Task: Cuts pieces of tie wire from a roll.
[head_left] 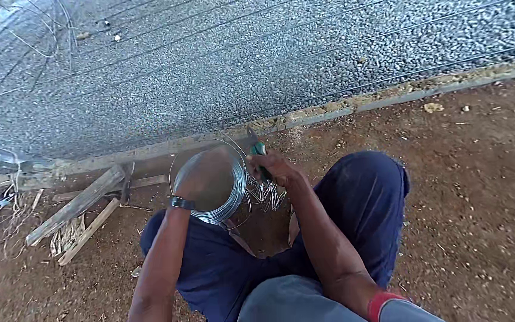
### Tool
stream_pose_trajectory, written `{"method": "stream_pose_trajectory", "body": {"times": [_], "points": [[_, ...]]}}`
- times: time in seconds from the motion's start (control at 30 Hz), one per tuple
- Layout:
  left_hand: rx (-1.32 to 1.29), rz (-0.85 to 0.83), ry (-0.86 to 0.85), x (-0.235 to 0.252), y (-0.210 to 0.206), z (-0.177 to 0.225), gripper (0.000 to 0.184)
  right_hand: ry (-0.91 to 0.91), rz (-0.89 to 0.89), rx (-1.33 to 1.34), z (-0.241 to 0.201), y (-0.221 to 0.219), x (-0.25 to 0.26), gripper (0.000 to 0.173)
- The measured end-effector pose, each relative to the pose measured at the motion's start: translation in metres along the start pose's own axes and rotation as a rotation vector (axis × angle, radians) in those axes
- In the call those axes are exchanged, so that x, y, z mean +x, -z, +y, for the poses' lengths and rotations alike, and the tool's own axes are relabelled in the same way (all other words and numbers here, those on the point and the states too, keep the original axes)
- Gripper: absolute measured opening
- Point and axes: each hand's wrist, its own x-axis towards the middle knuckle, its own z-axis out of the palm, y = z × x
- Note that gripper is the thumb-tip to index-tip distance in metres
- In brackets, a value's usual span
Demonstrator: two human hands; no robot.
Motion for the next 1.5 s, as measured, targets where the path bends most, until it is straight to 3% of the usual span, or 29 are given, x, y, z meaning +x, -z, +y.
{"method": "stream_pose_trajectory", "body": {"times": [0.13,0.23,0.37,0.5,0.63,0.77,1.03,1.37,1.5], "points": [[0.069,-0.376,0.098,0.007,-0.056,-0.016,0.05,0.066,0.083,0.214,0.005,0.002,0.002,0.033],[-0.054,-0.487,0.1,0.005,-0.063,-0.018,0.042,0.103,0.149,0.292,0.005,0.006,0.003,0.032],[-0.023,-0.33,0.036,0.0,-0.061,-0.011,0.033,0.18,0.18,0.332,0.002,0.008,0.0,0.034],[0.193,-0.118,-0.151,-0.004,-0.056,-0.005,0.026,0.256,0.136,0.337,0.003,0.003,-0.005,0.038],[0.325,-0.036,-0.232,-0.009,-0.046,0.006,0.027,0.309,-0.026,0.263,0.008,-0.008,-0.005,0.037],[0.345,-0.031,-0.184,-0.023,-0.035,0.024,0.026,0.341,-0.112,0.167,0.009,-0.02,-0.006,0.044],[0.366,-0.023,-0.133,-0.044,-0.021,0.03,0.026,0.463,0.032,0.132,0.015,-0.031,-0.013,0.037],[0.338,-0.045,-0.145,-0.066,0.007,0.028,0.024,0.665,0.334,0.216,-0.004,0.012,0.012,0.04],[0.469,-0.061,-0.125,-0.05,0.016,0.032,0.024,0.709,0.413,0.172,-0.009,0.018,0.009,0.044]]}}
